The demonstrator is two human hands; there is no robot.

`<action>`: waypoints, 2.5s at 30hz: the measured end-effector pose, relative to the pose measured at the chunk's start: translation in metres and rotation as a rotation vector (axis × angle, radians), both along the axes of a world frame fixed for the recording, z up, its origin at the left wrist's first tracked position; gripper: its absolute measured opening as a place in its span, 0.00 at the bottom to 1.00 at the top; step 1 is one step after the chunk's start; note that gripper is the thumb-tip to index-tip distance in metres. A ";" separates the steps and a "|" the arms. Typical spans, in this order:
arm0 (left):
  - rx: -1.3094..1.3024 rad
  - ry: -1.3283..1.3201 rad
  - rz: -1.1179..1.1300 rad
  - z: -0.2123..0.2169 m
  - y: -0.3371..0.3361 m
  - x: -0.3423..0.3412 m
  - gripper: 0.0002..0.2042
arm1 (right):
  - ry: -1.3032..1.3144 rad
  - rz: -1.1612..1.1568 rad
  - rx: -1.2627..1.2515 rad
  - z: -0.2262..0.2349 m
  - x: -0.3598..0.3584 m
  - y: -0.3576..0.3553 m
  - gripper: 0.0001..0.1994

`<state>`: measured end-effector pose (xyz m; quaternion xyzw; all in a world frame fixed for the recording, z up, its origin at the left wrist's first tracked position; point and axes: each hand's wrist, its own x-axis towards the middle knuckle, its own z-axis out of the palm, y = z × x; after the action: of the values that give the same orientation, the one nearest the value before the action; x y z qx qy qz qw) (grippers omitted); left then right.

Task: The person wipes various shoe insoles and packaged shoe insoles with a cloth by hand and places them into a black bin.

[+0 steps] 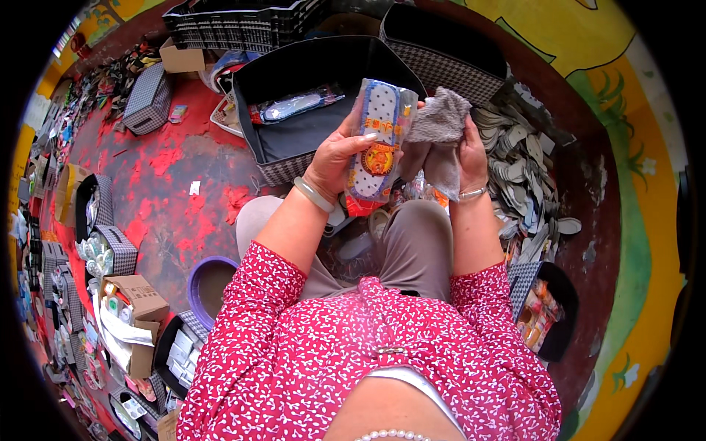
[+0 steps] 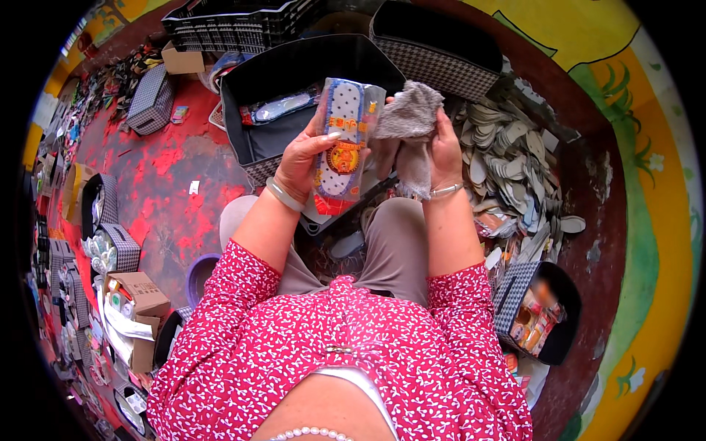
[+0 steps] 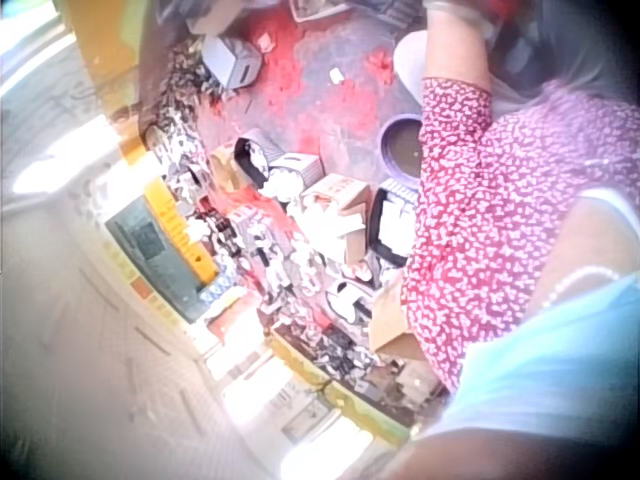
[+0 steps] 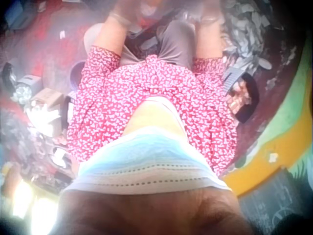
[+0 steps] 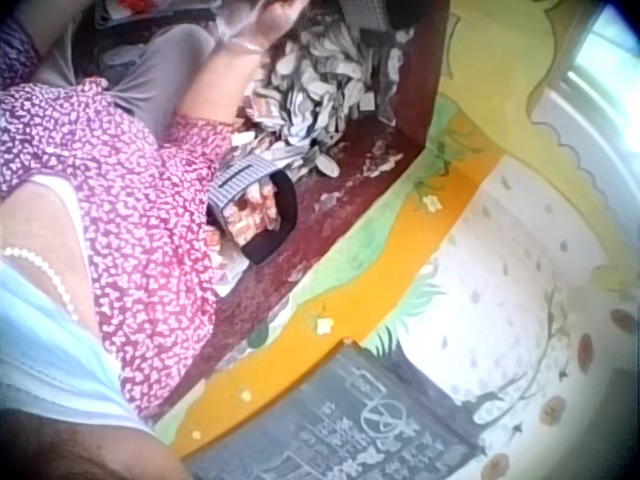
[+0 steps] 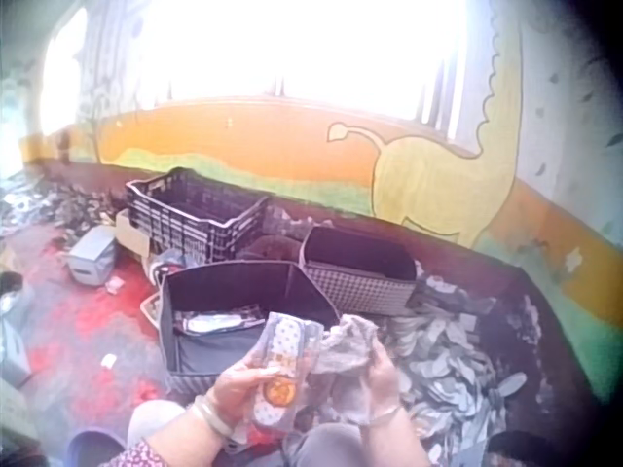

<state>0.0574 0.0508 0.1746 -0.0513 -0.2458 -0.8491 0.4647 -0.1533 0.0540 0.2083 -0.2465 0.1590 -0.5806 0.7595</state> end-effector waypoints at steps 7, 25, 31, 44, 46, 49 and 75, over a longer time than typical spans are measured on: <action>-0.045 -0.172 0.061 -0.006 0.000 -0.004 0.34 | 0.011 0.005 -0.053 0.008 0.013 0.010 0.19; -0.114 -0.303 -0.112 -0.008 0.005 -0.005 0.34 | 1.109 -0.598 -0.473 0.080 -0.007 0.001 0.12; -0.062 -0.219 -0.071 -0.010 0.002 -0.007 0.34 | 1.358 0.050 -0.718 0.074 0.013 0.043 0.21; -0.136 -0.299 -0.075 -0.008 0.010 -0.015 0.28 | 1.470 -0.700 -0.511 0.010 0.037 0.018 0.13; -0.136 -0.368 -0.053 -0.011 0.009 -0.014 0.25 | 1.611 -0.865 -0.544 0.009 0.038 0.019 0.13; -0.128 -0.494 -0.110 -0.013 0.005 -0.012 0.22 | 1.699 -1.034 -0.523 0.008 0.028 0.010 0.16; 0.092 -0.434 -0.142 -0.011 0.000 -0.002 0.19 | 1.448 -1.189 -0.034 0.001 -0.078 -0.050 0.23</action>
<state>0.0553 0.0508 0.1641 0.1364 -0.2969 -0.8811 0.3419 -0.2318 0.0039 0.2093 -0.4374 0.6846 -0.5809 0.0503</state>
